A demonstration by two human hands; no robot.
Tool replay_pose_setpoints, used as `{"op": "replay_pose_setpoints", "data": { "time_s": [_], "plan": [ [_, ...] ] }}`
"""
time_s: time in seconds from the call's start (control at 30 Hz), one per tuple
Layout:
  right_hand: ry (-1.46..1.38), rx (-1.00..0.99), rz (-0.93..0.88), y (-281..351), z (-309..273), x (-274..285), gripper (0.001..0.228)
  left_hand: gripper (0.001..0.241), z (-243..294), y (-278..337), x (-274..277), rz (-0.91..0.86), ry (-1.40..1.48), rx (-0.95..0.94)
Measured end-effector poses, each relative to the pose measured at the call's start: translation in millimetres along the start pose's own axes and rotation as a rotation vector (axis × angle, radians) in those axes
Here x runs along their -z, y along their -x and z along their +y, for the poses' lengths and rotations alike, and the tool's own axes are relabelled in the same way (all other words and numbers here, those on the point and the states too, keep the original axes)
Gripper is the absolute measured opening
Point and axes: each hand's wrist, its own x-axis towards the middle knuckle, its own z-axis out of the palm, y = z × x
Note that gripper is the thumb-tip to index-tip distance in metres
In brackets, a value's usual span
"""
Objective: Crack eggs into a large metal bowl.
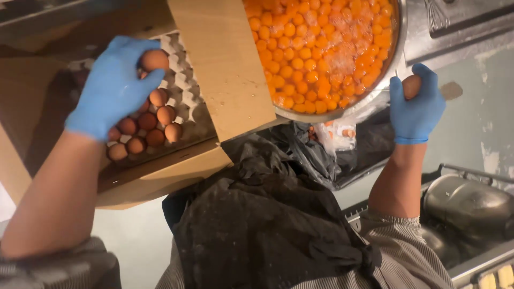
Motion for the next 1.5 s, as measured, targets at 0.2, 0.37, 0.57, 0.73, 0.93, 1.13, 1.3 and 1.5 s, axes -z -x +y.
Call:
{"op": "replay_pose_setpoints", "data": {
  "time_s": [0.2, 0.37, 0.57, 0.73, 0.93, 1.13, 1.3, 1.5],
  "plan": [
    [0.382, 0.056, -0.199, 22, 7, 21, 0.074, 0.042, 107, 31, -12, 0.043, 0.297, 0.052],
    [-0.104, 0.226, -0.05, 14, -135, 30, 0.071, 0.044, 163, 23, -88, 0.068, 0.374, -0.332],
    [-0.256, 0.341, 0.047, 43, -136, -30, 0.058, 0.055, 178, 10, -111, -0.123, 0.428, -0.295],
    [-0.306, 0.042, -0.005, 50, -58, -64, 0.052, 0.053, 110, 28, -63, 0.218, 0.244, -0.28],
    [-0.138, 0.041, -0.077, 57, -14, -76, 0.05, 0.029, -2, 48, -46, -0.184, -0.179, 0.087],
    [-0.199, -0.021, -0.069, 11, -48, -66, 0.051, 0.05, -47, 53, -78, -0.675, -0.441, 0.032],
    [-0.092, 0.044, -0.101, -19, -67, -86, 0.046, 0.029, -77, 47, -113, -0.736, -0.721, -0.441],
    [0.01, 0.075, -0.157, -36, -79, -83, 0.043, 0.016, -92, 44, -123, -0.755, -0.731, -0.346]
  ]
}}
